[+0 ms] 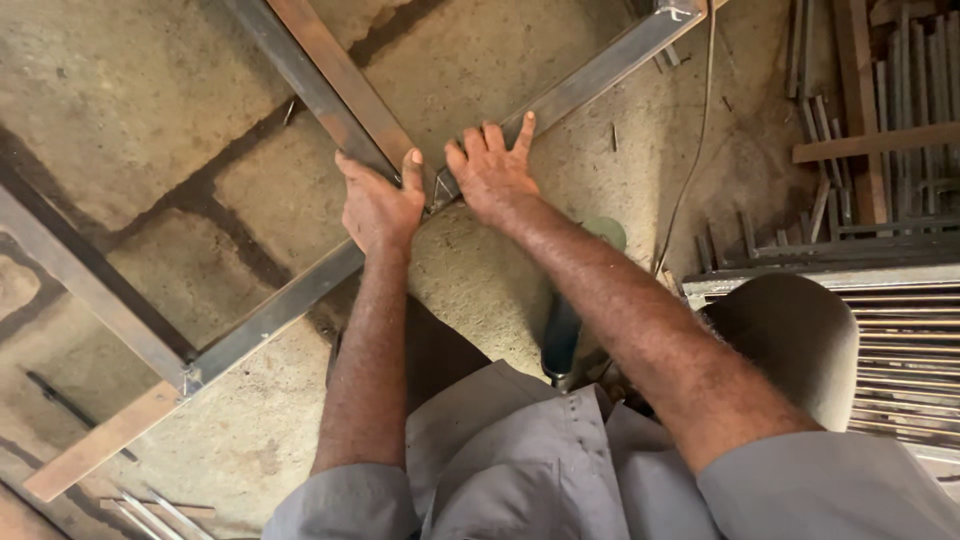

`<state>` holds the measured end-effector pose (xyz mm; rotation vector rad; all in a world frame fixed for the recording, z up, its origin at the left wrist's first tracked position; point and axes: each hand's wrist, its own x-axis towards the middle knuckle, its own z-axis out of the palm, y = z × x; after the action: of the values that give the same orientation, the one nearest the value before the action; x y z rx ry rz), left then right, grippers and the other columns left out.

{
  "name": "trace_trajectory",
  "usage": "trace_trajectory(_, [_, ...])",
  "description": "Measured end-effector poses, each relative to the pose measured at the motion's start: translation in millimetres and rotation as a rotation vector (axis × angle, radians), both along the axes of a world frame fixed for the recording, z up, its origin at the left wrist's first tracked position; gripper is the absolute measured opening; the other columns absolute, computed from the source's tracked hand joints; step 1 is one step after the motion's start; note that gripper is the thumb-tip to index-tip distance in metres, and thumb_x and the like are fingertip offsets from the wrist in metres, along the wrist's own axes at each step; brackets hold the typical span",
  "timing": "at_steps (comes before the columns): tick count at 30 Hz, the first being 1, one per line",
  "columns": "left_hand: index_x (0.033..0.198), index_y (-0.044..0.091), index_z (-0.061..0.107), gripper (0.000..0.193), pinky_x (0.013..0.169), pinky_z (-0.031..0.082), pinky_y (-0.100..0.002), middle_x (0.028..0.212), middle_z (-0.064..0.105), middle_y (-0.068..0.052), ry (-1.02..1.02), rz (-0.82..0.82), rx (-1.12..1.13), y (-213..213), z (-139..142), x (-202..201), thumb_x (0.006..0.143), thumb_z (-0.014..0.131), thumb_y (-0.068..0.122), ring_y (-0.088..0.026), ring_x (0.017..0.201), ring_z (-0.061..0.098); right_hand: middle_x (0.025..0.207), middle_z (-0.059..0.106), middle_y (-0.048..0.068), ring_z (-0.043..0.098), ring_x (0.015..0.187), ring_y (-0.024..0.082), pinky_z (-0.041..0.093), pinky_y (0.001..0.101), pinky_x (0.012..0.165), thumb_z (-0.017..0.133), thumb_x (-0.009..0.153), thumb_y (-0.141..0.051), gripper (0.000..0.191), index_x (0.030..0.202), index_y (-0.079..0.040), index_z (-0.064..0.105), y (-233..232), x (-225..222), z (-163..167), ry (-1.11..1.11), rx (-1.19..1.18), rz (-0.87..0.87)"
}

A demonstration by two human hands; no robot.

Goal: The person sits on the floor and uses an angle grinder to grind the welded joints of a square steel tube frame, producing sparks. They then reposition and turn the frame with both hands to reach other joints, and later pick the grinder back up to grind another spot.

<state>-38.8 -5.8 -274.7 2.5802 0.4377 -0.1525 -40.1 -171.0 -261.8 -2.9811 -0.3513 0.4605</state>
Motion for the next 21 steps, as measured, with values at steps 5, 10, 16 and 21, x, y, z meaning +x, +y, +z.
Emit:
trace_trajectory(5, [0.149,-0.014,0.028,0.115,0.090,0.054,-0.051,0.128,0.063,-0.033,0.003,0.003,0.008,1.9,3.2,2.4,0.085,0.069,0.073,-0.046,0.110,0.067,0.136,0.050,0.017,0.038,0.136,0.039,0.007,0.0884,0.102,0.056,0.090,-0.019,0.052,0.142,-0.015,0.053,-0.9,1.1,-4.3,-0.003,-0.022,0.029])
trace_trajectory(10, [0.151,-0.011,0.028,0.118,0.089,0.055,-0.051,0.126,0.066,-0.030,0.022,0.044,0.013,5.3,-10.1,3.3,0.082,0.066,0.078,-0.044,0.109,0.068,0.142,0.050,0.019,0.038,0.140,0.040,0.005,0.0899,0.103,0.057,0.096,-0.016,0.050,0.146,-0.010,0.054,-4.4,-3.4,-17.1,-0.043,-0.009,0.081])
trace_trajectory(16, [0.135,-0.008,0.043,0.102,0.090,0.054,-0.052,0.115,0.071,-0.027,0.033,0.080,-0.229,17.6,-22.2,10.5,0.075,0.075,0.068,-0.044,0.108,0.069,0.140,0.046,0.024,0.032,0.141,0.045,0.001,0.0880,0.103,0.068,0.084,-0.014,0.067,0.148,-0.005,0.050,-6.5,-3.7,-16.3,0.045,-0.038,0.085])
trace_trajectory(21, [0.123,-0.006,0.052,0.088,0.096,0.057,-0.046,0.114,0.074,-0.027,0.036,0.091,-0.519,33.1,-28.4,21.5,0.074,0.082,0.061,-0.040,0.110,0.073,0.143,0.044,0.025,0.031,0.143,0.046,0.001,0.0879,0.105,0.073,0.084,-0.019,0.070,0.148,-0.004,0.048,-7.5,-3.2,-18.5,0.071,-0.050,0.078])
